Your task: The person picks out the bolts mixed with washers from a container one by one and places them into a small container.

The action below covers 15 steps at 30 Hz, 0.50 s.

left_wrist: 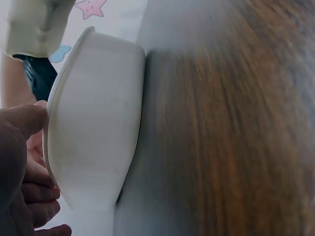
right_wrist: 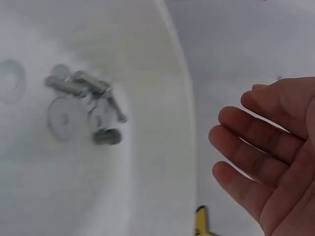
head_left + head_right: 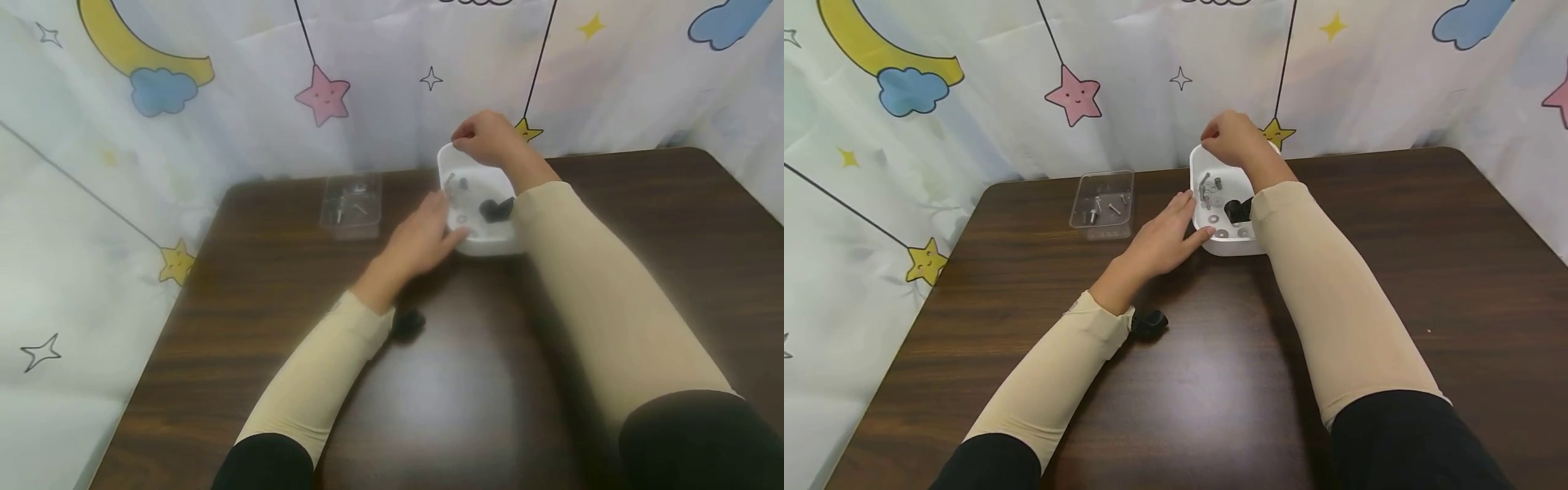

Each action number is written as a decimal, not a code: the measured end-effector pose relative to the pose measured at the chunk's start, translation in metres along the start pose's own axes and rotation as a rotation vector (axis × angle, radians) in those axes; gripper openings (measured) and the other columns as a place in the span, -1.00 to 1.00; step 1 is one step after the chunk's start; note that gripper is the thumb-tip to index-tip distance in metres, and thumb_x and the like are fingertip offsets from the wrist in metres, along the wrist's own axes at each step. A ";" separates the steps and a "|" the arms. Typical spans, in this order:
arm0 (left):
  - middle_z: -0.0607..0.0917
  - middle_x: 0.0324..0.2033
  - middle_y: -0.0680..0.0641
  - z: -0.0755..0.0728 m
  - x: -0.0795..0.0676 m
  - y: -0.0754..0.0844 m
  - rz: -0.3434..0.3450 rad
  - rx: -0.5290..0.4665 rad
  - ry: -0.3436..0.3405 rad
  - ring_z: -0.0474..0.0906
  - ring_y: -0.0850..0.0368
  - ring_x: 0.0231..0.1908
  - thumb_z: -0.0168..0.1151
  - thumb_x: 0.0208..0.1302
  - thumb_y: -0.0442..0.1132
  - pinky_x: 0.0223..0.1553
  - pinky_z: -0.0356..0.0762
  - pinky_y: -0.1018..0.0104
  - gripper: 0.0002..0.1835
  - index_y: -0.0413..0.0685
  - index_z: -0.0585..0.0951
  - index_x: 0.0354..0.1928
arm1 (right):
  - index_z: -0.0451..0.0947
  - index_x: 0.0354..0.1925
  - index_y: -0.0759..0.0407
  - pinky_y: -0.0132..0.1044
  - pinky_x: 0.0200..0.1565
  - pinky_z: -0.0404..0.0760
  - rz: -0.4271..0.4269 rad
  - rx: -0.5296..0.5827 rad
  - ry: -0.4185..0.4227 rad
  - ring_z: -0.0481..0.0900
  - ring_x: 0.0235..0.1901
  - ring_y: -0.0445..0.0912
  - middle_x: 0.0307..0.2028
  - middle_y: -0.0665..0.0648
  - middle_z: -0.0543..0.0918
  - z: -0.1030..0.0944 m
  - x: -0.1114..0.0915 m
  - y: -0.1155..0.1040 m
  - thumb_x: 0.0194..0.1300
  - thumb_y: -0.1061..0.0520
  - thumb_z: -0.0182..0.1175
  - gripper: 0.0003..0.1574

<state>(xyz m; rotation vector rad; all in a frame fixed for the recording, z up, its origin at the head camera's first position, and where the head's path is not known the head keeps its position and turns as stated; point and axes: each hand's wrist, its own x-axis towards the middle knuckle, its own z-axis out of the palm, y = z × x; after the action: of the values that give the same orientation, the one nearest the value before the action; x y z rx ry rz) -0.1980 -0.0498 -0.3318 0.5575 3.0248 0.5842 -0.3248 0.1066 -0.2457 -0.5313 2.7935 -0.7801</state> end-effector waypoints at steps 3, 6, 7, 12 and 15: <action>-0.06 0.57 -0.05 0.000 0.000 0.000 -0.006 0.012 -0.017 -0.15 0.08 0.55 -0.11 0.42 0.32 0.53 -0.03 0.16 -0.08 -0.01 -0.15 0.58 | 0.45 0.31 0.20 0.04 0.27 0.45 0.056 0.015 -0.064 0.43 0.21 0.12 0.29 0.25 0.50 0.006 0.008 0.011 0.50 0.00 -0.02 -0.46; -0.07 0.57 -0.07 0.001 0.000 0.001 -0.004 0.023 -0.032 -0.18 0.08 0.55 -0.14 0.43 0.33 0.54 -0.07 0.19 -0.08 -0.06 -0.12 0.57 | 0.45 0.29 0.23 0.06 0.32 0.39 0.075 0.009 -0.117 0.40 0.25 0.14 0.28 0.27 0.50 0.012 0.014 0.021 0.49 0.03 -0.01 -0.48; -0.07 0.57 -0.07 0.001 0.000 0.002 -0.001 0.024 -0.034 -0.19 0.08 0.55 -0.14 0.43 0.33 0.54 -0.09 0.20 -0.08 -0.07 -0.12 0.57 | 0.46 0.29 0.24 0.06 0.33 0.38 0.076 0.001 -0.129 0.40 0.26 0.14 0.28 0.28 0.50 0.014 0.016 0.023 0.48 0.05 0.00 -0.48; -0.06 0.56 -0.11 0.001 0.000 0.004 0.013 0.029 -0.034 -0.19 0.06 0.56 -0.14 0.43 0.33 0.54 -0.14 0.23 -0.07 -0.12 -0.10 0.56 | 0.43 0.30 0.24 0.07 0.36 0.31 0.078 -0.029 -0.180 0.41 0.22 0.16 0.27 0.30 0.50 0.023 0.022 0.030 0.44 0.12 0.04 -0.48; -0.07 0.57 -0.10 0.001 0.000 0.006 0.011 0.034 -0.041 -0.19 0.06 0.55 -0.15 0.43 0.33 0.54 -0.14 0.23 -0.08 -0.10 -0.12 0.56 | 0.38 0.35 0.22 0.07 0.39 0.27 0.079 -0.048 -0.235 0.40 0.22 0.16 0.31 0.29 0.47 0.026 0.023 0.030 0.41 0.15 0.07 -0.43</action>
<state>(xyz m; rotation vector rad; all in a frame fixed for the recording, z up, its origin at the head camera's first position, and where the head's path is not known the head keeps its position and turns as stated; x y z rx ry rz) -0.1957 -0.0447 -0.3304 0.5811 3.0005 0.5170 -0.3472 0.1097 -0.2860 -0.4835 2.6039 -0.5936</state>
